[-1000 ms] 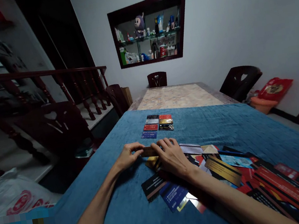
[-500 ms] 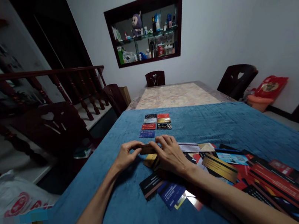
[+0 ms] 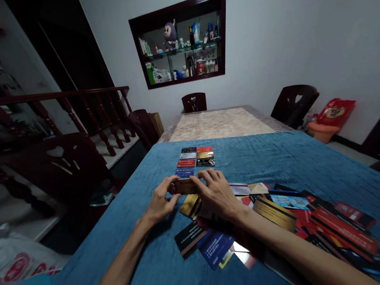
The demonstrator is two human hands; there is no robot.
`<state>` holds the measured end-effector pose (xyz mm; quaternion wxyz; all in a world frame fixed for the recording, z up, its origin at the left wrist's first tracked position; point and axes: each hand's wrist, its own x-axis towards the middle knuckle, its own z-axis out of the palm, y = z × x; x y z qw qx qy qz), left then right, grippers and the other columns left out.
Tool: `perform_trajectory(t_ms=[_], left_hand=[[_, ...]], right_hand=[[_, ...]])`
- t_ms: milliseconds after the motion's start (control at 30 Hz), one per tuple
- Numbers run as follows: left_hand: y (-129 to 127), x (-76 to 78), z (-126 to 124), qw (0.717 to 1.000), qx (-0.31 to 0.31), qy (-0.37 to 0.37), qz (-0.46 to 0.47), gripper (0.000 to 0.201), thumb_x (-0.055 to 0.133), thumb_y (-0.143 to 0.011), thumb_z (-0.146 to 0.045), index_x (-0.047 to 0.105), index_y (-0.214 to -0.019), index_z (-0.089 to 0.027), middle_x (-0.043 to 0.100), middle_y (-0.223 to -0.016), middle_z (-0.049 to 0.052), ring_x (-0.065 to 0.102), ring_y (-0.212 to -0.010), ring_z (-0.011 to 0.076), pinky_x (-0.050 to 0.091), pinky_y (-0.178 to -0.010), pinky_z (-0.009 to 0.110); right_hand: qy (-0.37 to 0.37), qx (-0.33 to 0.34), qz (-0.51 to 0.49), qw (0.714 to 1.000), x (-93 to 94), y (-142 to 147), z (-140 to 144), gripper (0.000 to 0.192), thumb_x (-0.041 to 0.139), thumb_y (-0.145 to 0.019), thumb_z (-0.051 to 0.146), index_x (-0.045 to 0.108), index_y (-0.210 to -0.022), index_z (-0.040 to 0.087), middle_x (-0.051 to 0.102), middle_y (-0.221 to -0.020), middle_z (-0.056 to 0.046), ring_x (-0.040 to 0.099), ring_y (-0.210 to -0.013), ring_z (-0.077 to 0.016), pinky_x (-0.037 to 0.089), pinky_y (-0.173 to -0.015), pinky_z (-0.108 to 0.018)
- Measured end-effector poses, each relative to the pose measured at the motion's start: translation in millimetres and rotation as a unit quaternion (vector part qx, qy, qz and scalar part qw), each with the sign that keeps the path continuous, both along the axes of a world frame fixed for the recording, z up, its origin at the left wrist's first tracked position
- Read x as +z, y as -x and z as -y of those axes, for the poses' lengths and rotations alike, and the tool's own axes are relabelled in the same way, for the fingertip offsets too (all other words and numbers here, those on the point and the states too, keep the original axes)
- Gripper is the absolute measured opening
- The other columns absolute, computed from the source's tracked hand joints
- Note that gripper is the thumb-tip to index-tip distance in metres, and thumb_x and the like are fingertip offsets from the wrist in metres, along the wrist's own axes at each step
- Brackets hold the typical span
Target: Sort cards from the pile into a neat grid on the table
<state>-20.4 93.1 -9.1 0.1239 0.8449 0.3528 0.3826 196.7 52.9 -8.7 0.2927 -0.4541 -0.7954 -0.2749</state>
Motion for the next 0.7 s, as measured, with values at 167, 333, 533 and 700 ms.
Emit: perform_trajectory(t_ms=[167, 333, 533, 700], left_hand=[[-3, -4.3, 0, 0.999, 0.004, -0.032, -0.015, 0.046, 0.059, -0.082, -0.016, 0.048, -0.127, -0.02, 0.062, -0.11, 0.006, 0.061, -0.085, 0.0164, 0.055, -0.082, 0.032], [-7, -5.0, -2, 0.996, -0.011, -0.077, -0.036, 0.052, 0.056, -0.085, -0.015, 0.043, -0.135, -0.022, 0.056, -0.12, 0.009, 0.06, -0.096, 0.0189, 0.053, -0.092, 0.038], [-13, -1.4, -5, 0.99, -0.006, -0.111, -0.082, 0.057, 0.057, -0.085, -0.015, 0.04, -0.14, -0.021, 0.046, -0.132, 0.012, 0.051, -0.124, 0.0266, 0.047, -0.105, 0.044], [-20, 7.3, -9, 0.986, -0.031, -0.111, -0.122, 0.059, 0.056, -0.086, -0.015, 0.038, -0.142, -0.02, 0.047, -0.132, 0.013, 0.05, -0.124, 0.0273, 0.047, -0.106, 0.044]], right_hand=[[0.033, -0.005, -0.007, 0.999, 5.8, -3, 1, 0.037, 0.057, -0.088, 0.02, 0.058, -0.125, 0.016, 0.06, -0.112, -0.014, 0.044, -0.099, -0.0258, 0.034, -0.079, -0.037], [0.065, -0.007, -0.005, 0.998, 14.1, -11, 3, 0.039, 0.058, -0.084, 0.02, 0.058, -0.123, 0.016, 0.059, -0.112, -0.014, 0.044, -0.1, -0.027, 0.035, -0.078, -0.038], [0.066, -0.012, 0.011, 0.998, 16.9, -24, 1, 0.034, 0.058, -0.086, 0.025, 0.059, -0.119, 0.016, 0.06, -0.111, -0.013, 0.045, -0.097, -0.0268, 0.035, -0.075, -0.037], [0.09, -0.017, 0.027, 0.995, 22.0, -34, -1, 0.036, 0.064, -0.084, 0.027, 0.058, -0.118, 0.016, 0.06, -0.114, -0.014, 0.046, -0.099, -0.0268, 0.036, -0.075, -0.035]])
